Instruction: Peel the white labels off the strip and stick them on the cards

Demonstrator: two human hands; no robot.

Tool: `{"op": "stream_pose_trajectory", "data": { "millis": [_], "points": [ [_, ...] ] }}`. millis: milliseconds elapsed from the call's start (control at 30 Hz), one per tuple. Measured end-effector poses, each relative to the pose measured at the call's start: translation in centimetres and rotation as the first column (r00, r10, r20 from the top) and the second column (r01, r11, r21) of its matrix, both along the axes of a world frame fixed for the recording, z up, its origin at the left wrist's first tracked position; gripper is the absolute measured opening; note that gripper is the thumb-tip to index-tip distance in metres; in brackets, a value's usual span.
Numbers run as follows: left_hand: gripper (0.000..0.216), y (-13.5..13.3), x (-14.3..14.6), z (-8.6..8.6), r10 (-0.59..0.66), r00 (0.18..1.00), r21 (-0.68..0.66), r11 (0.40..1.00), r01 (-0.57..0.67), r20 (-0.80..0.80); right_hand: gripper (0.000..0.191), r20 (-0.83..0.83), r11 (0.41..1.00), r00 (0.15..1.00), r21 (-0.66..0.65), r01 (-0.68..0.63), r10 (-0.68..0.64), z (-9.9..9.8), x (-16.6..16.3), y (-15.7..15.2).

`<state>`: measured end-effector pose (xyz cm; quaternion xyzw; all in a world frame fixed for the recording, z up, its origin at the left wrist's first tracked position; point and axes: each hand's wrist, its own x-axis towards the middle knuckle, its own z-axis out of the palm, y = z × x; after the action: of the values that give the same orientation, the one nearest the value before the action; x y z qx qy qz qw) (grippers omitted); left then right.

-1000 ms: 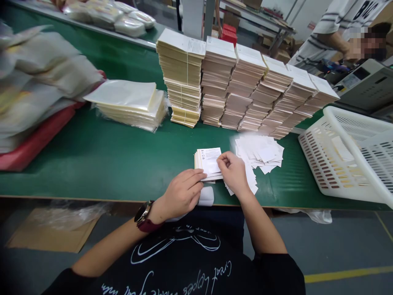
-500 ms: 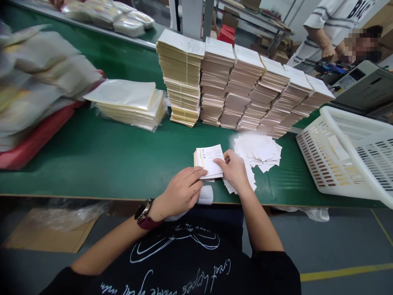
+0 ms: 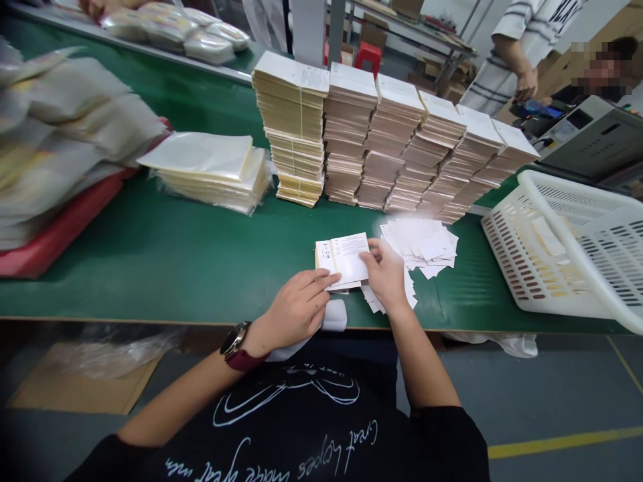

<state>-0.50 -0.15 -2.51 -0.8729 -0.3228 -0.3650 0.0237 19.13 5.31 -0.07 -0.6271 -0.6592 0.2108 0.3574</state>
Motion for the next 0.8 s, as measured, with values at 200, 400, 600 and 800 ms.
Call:
{"op": "stream_pose_trajectory", "data": {
  "millis": [200, 400, 600, 800],
  "points": [
    [0.013, 0.1, 0.1, 0.0, -0.001, 1.0, 0.004, 1.0, 0.001, 0.013, 0.048, 0.289, 0.995, 0.956, 0.099, 0.018, -0.046, 1.2, 0.7, -0.6],
    [0.01, -0.1, -0.3, 0.1, -0.022, 0.981, 0.041, 0.999, 0.014, 0.191, 0.04, 0.582, 0.985, 0.796, 0.116, 0.124, -0.169, 1.8, 4.7, -2.9],
    [0.018, 0.0, -0.4, 0.2, -0.014, 0.963, -0.005, 1.0, 0.016, 0.27, 0.038, 0.072, 0.967, 0.965, 0.038, -0.254, 0.251, 1.4, 2.1, -7.2],
    [0.013, -0.3, -0.5, 0.4, 0.077, 0.939, -0.004, 0.997, -0.081, 0.335, 0.006, -0.32, 0.957, 0.902, 0.079, -0.28, 0.29, 0.1, -1.3, -8.6]
  ]
}}
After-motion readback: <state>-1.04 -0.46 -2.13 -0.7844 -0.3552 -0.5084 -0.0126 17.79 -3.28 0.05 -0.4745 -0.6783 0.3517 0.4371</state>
